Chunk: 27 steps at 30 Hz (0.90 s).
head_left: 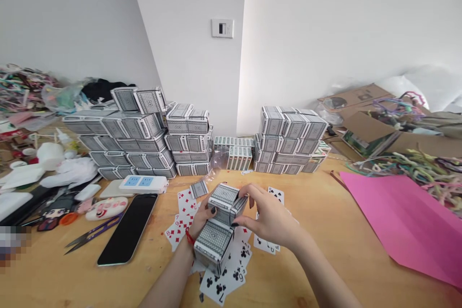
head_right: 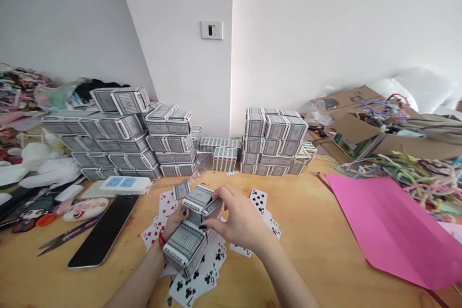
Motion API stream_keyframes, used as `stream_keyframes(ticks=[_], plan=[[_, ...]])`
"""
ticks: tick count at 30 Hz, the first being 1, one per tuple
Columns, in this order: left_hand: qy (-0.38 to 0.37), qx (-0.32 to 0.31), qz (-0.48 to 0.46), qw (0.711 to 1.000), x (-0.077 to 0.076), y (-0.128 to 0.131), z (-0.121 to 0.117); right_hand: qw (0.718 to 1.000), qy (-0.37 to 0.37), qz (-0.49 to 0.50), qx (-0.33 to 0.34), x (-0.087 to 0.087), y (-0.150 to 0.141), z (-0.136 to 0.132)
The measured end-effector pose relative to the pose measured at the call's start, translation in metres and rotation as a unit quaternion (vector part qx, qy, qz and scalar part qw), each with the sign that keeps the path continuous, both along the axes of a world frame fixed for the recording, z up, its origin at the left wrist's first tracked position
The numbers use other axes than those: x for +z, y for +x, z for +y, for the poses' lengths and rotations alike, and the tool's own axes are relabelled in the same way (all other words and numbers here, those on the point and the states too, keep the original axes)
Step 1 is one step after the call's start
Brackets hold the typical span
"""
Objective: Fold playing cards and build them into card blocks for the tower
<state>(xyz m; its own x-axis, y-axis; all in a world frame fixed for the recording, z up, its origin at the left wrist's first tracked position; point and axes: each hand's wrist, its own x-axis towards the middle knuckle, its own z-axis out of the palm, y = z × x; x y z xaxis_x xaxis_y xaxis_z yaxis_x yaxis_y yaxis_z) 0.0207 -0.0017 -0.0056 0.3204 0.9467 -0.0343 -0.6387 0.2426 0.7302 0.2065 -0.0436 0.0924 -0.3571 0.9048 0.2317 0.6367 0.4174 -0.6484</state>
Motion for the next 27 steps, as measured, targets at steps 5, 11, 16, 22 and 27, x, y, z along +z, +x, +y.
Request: stream_keyframes(ticks=[5, 11, 16, 22, 27], plan=[[-0.009, -0.011, -0.009, 1.0, -0.001, 0.0, -0.002, 1.0, -0.01, 0.017, 0.021, -0.001, 0.0, 0.001], [-0.017, -0.011, -0.002, 1.0, -0.002, 0.001, -0.002, 0.998, -0.024, 0.047, 0.015, -0.004, -0.002, 0.002], [-0.006, -0.004, -0.003, 1.0, 0.005, 0.003, -0.003, 0.998, -0.028, 0.056, 0.0, -0.004, -0.003, 0.003], [-0.007, -0.003, -0.004, 1.0, 0.007, 0.003, -0.004, 0.996, -0.045, 0.072, -0.002, -0.006, -0.003, 0.003], [-0.007, -0.001, 0.004, 1.0, 0.006, 0.002, -0.004, 0.996, -0.042, 0.074, -0.006, -0.008, -0.003, 0.003]])
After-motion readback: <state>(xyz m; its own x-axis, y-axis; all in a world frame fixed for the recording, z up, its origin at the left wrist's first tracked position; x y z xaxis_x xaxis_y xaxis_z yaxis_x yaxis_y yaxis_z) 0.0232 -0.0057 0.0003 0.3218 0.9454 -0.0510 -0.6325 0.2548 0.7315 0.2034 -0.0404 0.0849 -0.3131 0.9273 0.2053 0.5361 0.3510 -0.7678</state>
